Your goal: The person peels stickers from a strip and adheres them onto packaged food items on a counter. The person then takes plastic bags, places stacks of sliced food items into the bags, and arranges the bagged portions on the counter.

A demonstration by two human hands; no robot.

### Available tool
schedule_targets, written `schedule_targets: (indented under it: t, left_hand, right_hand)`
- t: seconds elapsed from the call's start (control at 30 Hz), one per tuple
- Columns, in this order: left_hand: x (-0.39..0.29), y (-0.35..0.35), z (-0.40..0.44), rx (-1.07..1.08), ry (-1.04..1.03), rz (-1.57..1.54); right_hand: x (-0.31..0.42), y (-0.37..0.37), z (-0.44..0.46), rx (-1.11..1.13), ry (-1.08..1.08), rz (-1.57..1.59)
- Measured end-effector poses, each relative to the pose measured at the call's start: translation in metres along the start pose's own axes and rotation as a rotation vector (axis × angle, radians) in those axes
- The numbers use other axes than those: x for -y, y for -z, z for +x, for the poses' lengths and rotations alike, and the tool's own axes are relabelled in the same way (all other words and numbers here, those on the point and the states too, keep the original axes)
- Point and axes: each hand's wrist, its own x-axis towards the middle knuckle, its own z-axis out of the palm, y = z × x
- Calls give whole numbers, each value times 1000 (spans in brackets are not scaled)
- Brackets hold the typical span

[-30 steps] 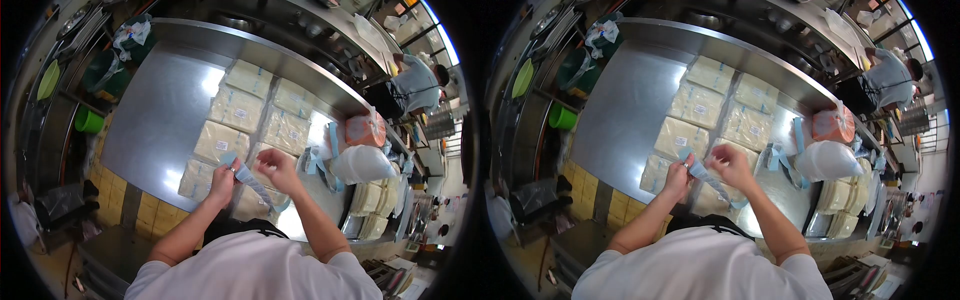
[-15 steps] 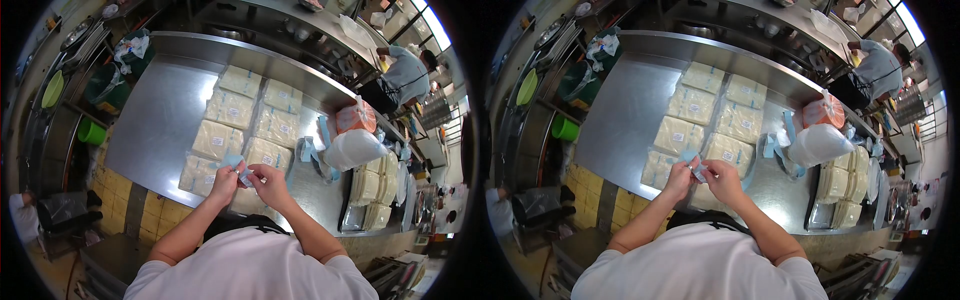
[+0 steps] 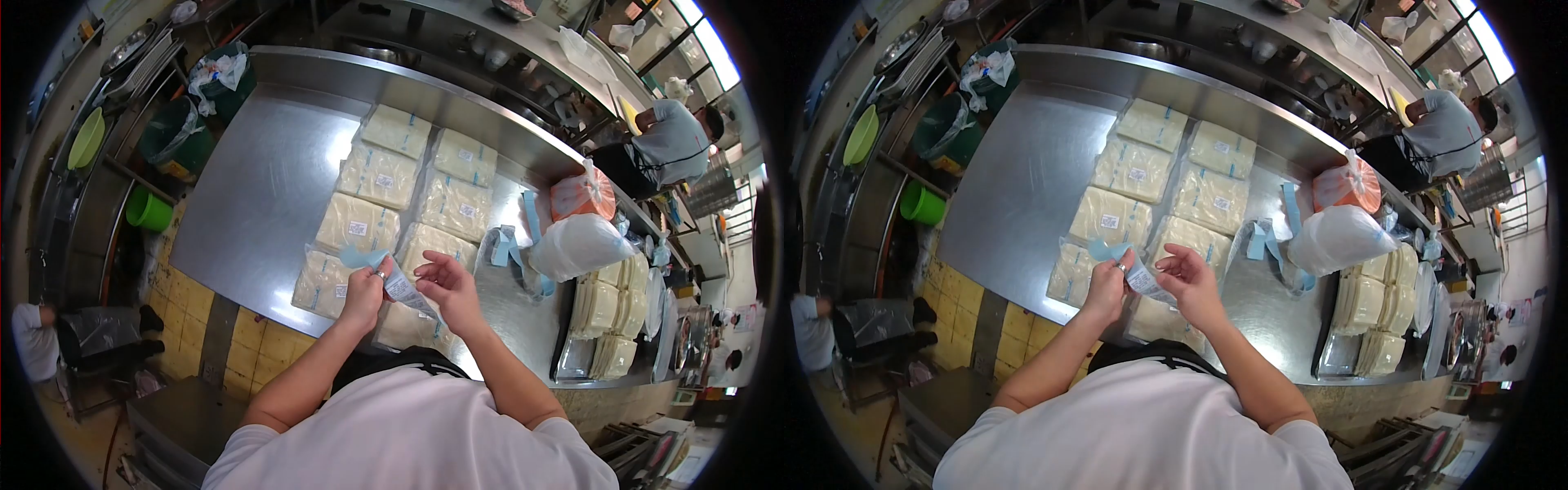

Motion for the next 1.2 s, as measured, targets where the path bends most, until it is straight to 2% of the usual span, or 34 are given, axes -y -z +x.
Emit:
schedule_targets:
  t: [0.03,0.07,0.17,0.27,0.37,0.47,0.67,1.03,1.13,1.2]
  left_hand:
    - [0,2,2,3,-14,-10]
    - [0,3,3,3,-10,-2]
    - [-6,1,3,7,3,11]
    - [-7,-3,3,26,17,15]
    - [-6,-5,2,57,18,34]
    - [-4,-8,-1,65,21,66]
    - [-3,-9,-6,73,14,120]
    - [10,-4,4,111,27,156]
    - [10,0,9,121,74,90]
    - [15,0,19,44,127,-80]
  right_hand:
    - [1,5,2,9,-90,185]
    - [2,8,3,9,-100,232]
    - [4,11,3,34,-106,233]
    - [3,6,-1,61,46,-193]
    - [26,-9,-7,37,331,-687]
    - [15,-9,-5,-30,457,-827]
    - [14,-8,-7,-39,665,-959]
    - [10,-2,-7,52,812,-1004]
    - [16,-4,-6,117,856,-1019]
    - [25,-11,-8,169,846,-952]
